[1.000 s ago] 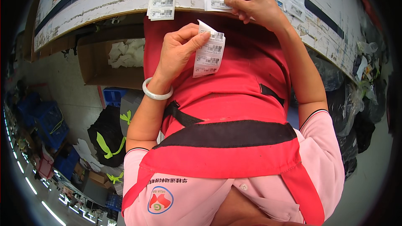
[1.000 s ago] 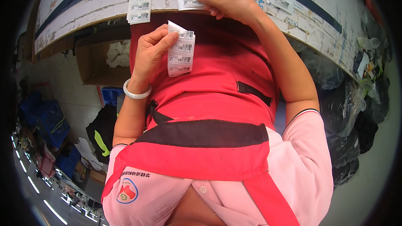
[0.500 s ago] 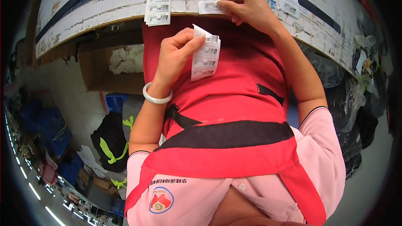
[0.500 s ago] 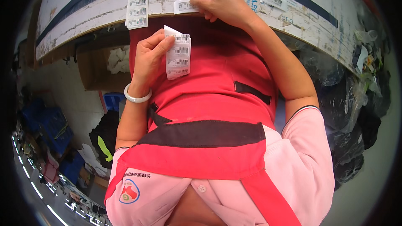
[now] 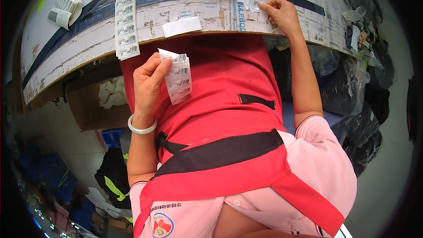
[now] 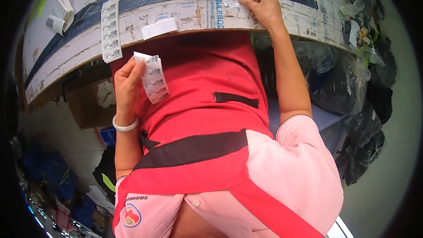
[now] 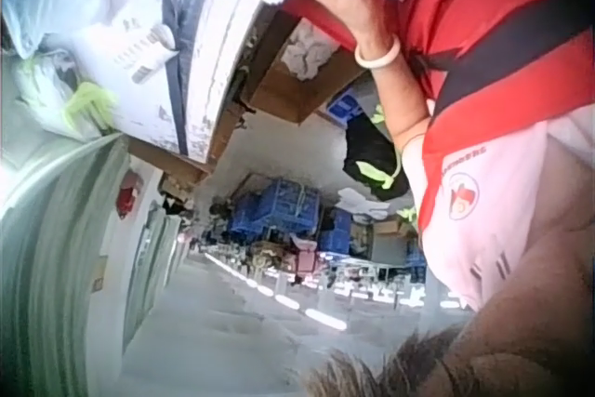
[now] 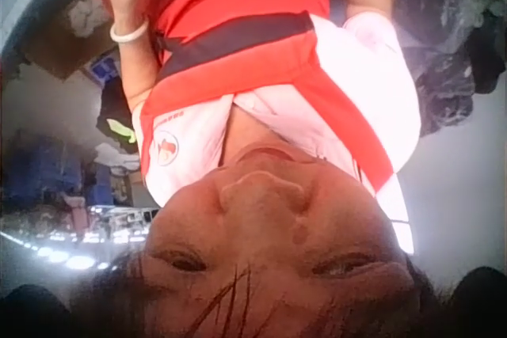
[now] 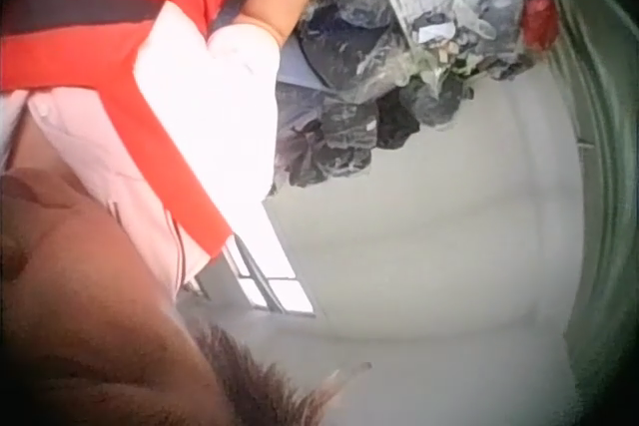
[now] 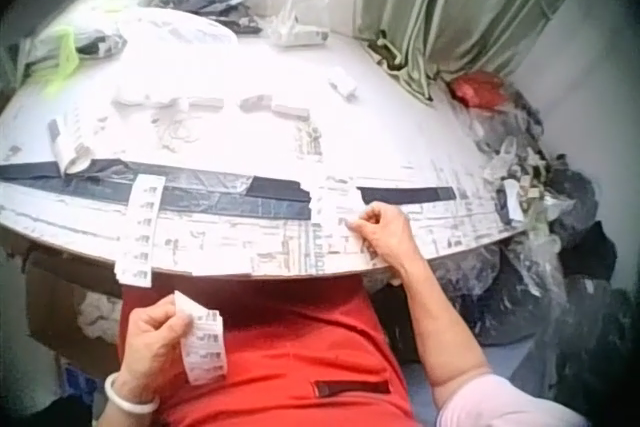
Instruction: Peeling small white labels or stickers from a backing sheet and organizing or placing them onto a surface.
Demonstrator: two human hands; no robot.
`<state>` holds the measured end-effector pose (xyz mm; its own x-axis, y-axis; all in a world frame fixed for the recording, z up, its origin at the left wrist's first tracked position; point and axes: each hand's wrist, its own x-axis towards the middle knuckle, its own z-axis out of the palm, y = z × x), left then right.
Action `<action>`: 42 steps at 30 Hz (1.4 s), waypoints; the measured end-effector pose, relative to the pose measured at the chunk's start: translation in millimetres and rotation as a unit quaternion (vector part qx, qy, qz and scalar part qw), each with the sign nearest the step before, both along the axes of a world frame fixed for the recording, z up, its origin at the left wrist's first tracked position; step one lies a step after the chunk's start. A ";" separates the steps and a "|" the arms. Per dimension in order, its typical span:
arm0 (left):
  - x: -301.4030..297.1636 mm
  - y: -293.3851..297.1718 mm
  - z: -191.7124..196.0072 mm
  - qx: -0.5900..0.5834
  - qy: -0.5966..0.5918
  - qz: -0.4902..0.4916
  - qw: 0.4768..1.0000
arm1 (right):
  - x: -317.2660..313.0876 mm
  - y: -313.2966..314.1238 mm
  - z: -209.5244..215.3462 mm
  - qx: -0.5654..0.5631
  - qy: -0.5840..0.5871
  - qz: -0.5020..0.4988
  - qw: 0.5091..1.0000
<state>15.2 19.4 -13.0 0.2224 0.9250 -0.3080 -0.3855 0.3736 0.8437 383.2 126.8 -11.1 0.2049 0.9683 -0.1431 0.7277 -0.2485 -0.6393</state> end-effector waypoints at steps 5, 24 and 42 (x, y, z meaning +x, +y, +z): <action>-3.1 -1.0 -1.3 0.009 0.028 -0.001 1.000 | -3.0 -1.7 -3.8 0.011 -0.040 -0.042 0.998; -10.4 1.4 -2.8 0.172 0.167 0.000 0.971 | -176.6 -73.7 22.6 0.001 0.289 0.253 0.923; -11.1 8.3 -20.9 -0.005 0.041 0.048 0.998 | -155.4 -13.8 16.2 -0.122 0.318 0.171 0.925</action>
